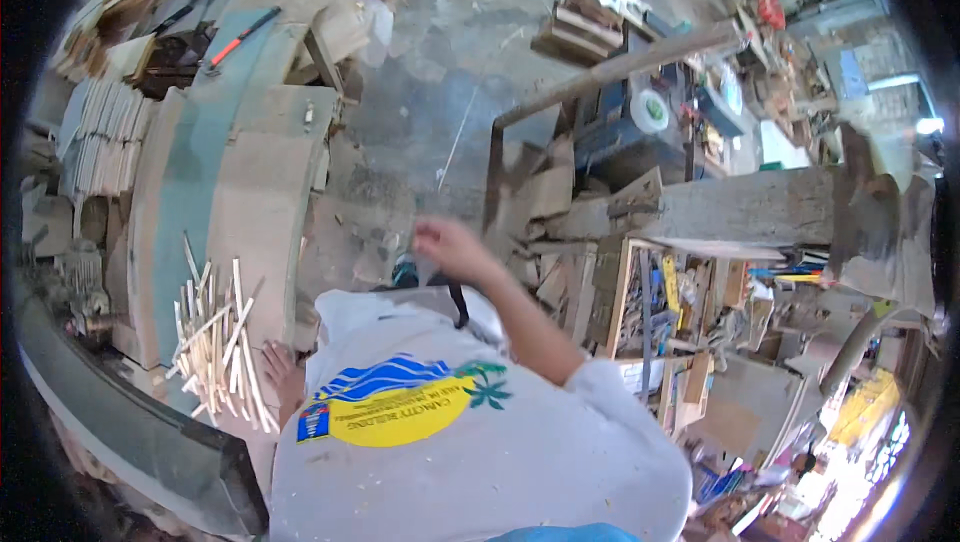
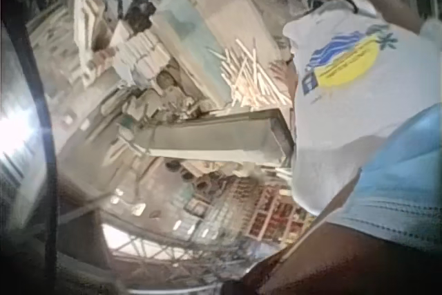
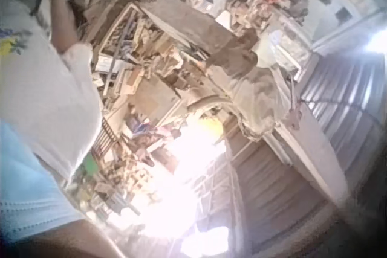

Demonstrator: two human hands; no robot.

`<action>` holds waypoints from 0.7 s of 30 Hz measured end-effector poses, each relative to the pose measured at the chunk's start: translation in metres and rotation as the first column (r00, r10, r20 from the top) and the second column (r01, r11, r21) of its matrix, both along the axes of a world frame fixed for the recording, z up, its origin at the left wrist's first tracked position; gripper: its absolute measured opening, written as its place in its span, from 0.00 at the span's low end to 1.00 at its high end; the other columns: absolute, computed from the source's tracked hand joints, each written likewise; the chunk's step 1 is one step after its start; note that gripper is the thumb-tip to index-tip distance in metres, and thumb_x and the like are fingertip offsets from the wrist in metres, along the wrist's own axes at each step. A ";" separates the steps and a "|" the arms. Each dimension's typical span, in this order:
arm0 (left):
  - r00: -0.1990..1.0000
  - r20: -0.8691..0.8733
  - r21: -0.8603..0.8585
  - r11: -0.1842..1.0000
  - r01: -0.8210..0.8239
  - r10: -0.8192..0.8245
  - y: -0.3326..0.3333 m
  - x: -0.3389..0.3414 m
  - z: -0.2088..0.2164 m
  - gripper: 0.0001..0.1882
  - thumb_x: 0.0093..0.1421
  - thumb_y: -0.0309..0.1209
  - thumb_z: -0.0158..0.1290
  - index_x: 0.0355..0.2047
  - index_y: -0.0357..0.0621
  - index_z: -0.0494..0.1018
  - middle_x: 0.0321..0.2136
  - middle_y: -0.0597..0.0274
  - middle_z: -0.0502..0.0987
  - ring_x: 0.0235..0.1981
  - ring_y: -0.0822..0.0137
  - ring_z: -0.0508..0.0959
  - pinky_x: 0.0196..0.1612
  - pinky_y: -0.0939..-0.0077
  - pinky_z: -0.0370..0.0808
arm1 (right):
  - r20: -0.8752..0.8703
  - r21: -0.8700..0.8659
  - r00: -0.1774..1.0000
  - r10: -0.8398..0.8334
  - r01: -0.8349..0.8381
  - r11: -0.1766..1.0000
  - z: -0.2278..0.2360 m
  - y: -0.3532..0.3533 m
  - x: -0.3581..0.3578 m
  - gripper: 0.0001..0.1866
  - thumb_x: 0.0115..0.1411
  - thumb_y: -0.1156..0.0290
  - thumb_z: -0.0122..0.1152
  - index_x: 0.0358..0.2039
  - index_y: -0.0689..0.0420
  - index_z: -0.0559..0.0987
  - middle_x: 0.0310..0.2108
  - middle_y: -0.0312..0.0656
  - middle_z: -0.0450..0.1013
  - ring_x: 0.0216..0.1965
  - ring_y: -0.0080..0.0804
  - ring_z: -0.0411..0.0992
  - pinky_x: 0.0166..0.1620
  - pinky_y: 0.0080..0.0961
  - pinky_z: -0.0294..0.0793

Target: The person gathers small wooden sticks from a workbench and arranges them into a neat bundle. They then use a roll of clear tape to wrap the bundle securely, holding the sticks together. The person works by hand, manipulating the sticks and tape without other tools.

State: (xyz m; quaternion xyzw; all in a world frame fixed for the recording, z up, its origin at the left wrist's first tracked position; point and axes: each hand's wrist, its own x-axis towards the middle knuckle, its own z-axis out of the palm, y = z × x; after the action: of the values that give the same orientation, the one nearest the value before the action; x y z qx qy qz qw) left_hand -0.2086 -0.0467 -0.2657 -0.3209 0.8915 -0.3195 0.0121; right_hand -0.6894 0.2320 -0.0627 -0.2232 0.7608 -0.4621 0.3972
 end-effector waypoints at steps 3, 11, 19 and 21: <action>0.983 0.173 0.198 0.980 0.024 -0.059 -0.005 -0.029 0.041 0.30 0.69 0.47 0.46 0.68 0.48 0.63 0.64 0.47 0.70 0.65 0.55 0.70 0.67 0.54 0.61 | -0.237 0.058 0.949 -0.209 0.228 0.972 -0.002 0.002 -0.094 0.17 0.63 0.64 0.62 0.48 0.60 0.81 0.43 0.44 0.80 0.44 0.34 0.78 0.49 0.31 0.77; 0.813 -0.110 0.976 0.216 -0.020 0.572 0.012 -0.336 0.234 0.41 0.63 0.42 0.54 0.69 0.29 0.54 0.67 0.33 0.60 0.70 0.41 0.59 0.70 0.58 0.59 | -0.694 0.156 0.562 -0.450 0.728 0.668 -0.039 0.191 -0.396 0.30 0.60 0.55 0.66 0.56 0.61 0.78 0.48 0.55 0.80 0.48 0.40 0.77 0.51 0.35 0.74; 0.659 -0.180 0.635 0.598 -0.490 0.730 -0.060 -0.462 0.089 0.45 0.65 0.50 0.52 0.71 0.32 0.49 0.73 0.40 0.47 0.74 0.42 0.44 0.74 0.48 0.43 | -0.675 0.718 0.738 0.018 0.651 0.245 -0.118 0.292 -0.534 0.41 0.59 0.43 0.64 0.59 0.68 0.74 0.55 0.59 0.74 0.53 0.53 0.74 0.58 0.42 0.70; 0.533 -0.138 0.641 0.485 -0.595 0.835 -0.067 -0.531 0.134 0.46 0.66 0.54 0.50 0.71 0.32 0.48 0.73 0.40 0.47 0.75 0.43 0.43 0.75 0.50 0.42 | -0.630 0.758 0.776 0.043 0.602 0.250 -0.124 0.298 -0.540 0.41 0.59 0.43 0.64 0.58 0.68 0.74 0.55 0.60 0.74 0.53 0.54 0.73 0.58 0.43 0.69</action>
State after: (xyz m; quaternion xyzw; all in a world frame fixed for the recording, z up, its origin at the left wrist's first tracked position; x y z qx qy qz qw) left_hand -0.7396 -0.1140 -0.1314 -0.7177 0.6936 0.0514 0.0356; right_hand -1.2291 0.5299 -0.1867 0.0820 0.9847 0.0878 0.1264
